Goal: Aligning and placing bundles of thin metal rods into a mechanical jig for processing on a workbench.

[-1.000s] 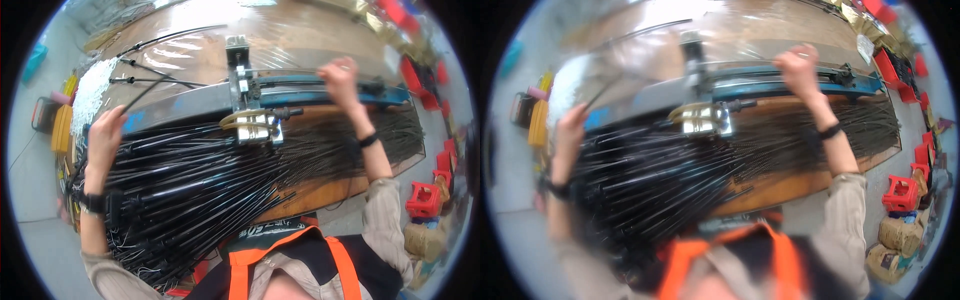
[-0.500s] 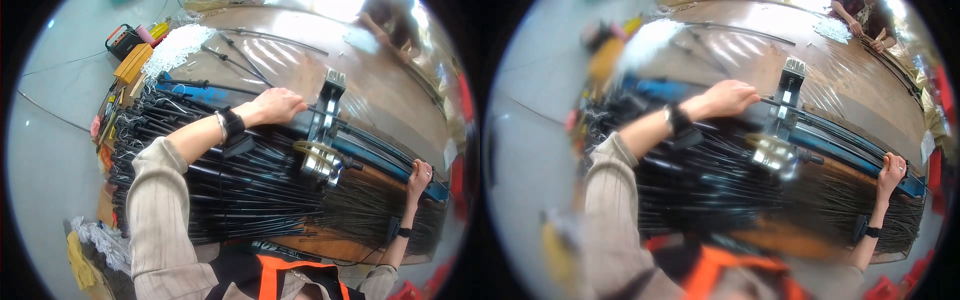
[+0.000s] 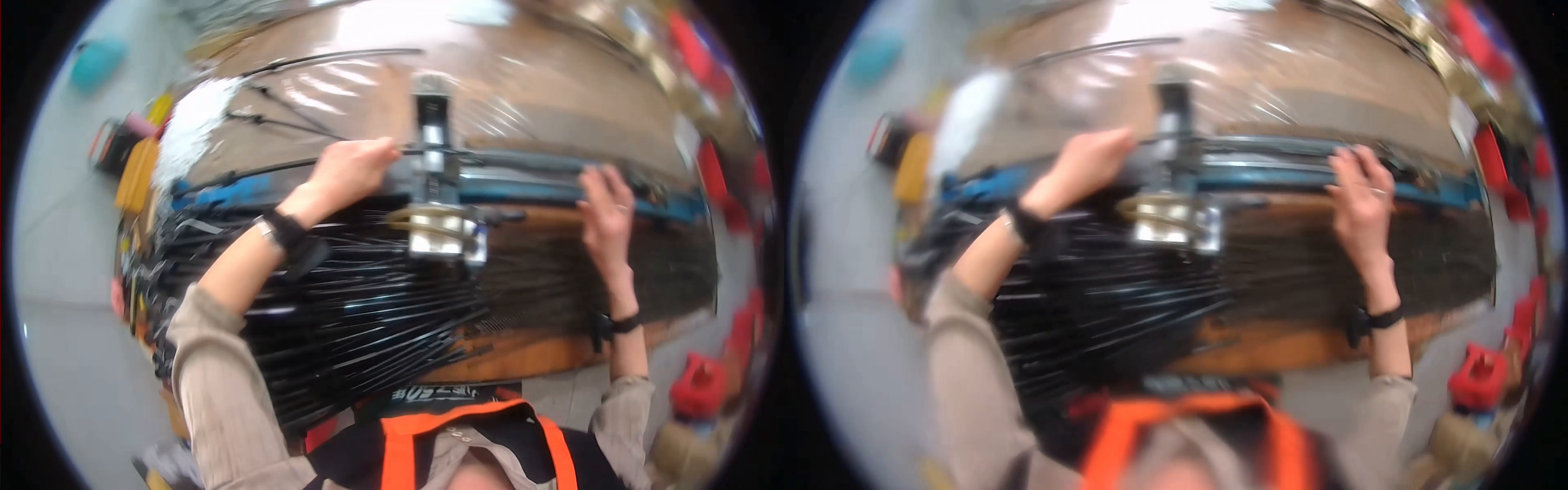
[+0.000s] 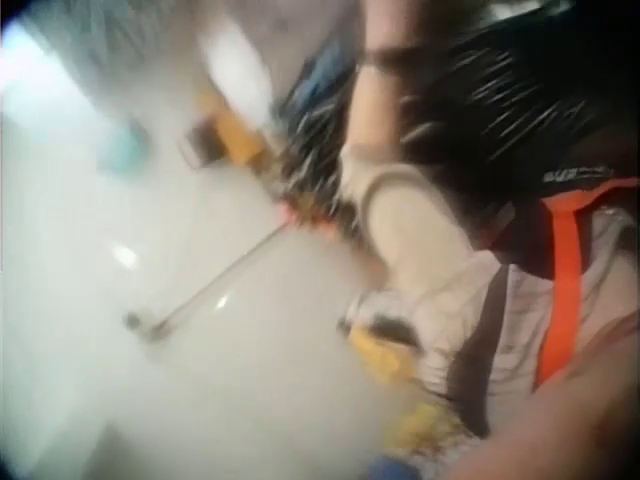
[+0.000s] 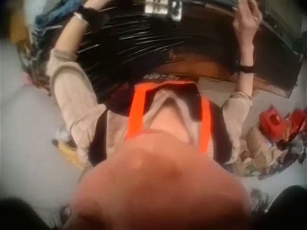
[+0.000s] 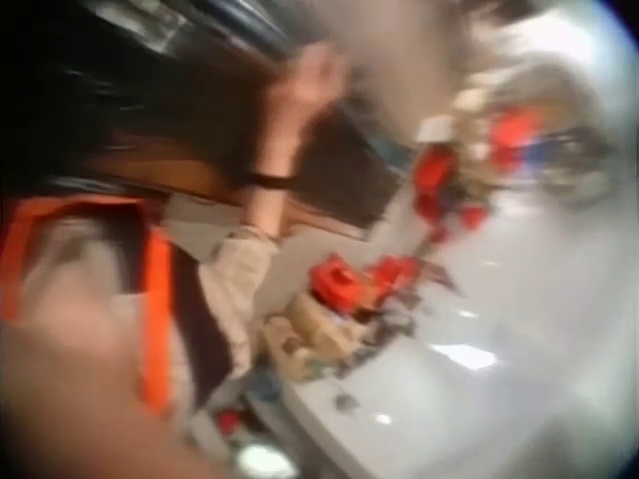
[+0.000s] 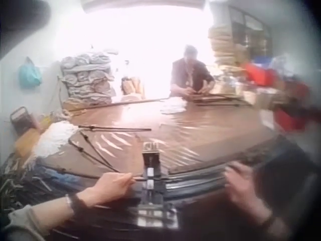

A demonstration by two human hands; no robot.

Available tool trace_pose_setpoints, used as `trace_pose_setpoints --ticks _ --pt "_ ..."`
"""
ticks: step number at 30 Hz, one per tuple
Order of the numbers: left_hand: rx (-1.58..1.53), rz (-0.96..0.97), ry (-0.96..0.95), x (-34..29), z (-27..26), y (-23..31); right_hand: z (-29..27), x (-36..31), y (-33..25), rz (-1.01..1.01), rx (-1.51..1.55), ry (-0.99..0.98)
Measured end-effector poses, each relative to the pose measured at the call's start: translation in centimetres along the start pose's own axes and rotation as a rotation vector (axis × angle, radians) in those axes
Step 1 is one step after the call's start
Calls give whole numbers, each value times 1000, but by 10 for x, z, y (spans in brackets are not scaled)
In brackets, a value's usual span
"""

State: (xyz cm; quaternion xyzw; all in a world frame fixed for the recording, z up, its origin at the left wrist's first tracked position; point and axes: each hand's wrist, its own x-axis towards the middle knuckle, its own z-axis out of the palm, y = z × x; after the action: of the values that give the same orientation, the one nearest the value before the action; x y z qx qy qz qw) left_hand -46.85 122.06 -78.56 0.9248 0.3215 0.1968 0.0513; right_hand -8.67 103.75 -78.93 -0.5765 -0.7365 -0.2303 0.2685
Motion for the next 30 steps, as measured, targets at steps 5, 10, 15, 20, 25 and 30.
trace_pose_setpoints --ticks 5,10,15,20,25,30 --pt "18 -32 -36 26 12 13 9 -26 -18 30 150 -80" --pt "53 -65 -51 30 15 12 20 -20 -31 60 287 -89" --pt "55 -65 -12 32 15 12 45 2 -42 32 444 -126" --pt "94 -62 -12 15 22 4 51 -6 -56 102 707 -204" --pt "165 88 74 20 15 7 45 -2 -49 123 669 -247" --pt "339 260 13 6 -17 -72 -13 -36 -72 -123 311 -426"
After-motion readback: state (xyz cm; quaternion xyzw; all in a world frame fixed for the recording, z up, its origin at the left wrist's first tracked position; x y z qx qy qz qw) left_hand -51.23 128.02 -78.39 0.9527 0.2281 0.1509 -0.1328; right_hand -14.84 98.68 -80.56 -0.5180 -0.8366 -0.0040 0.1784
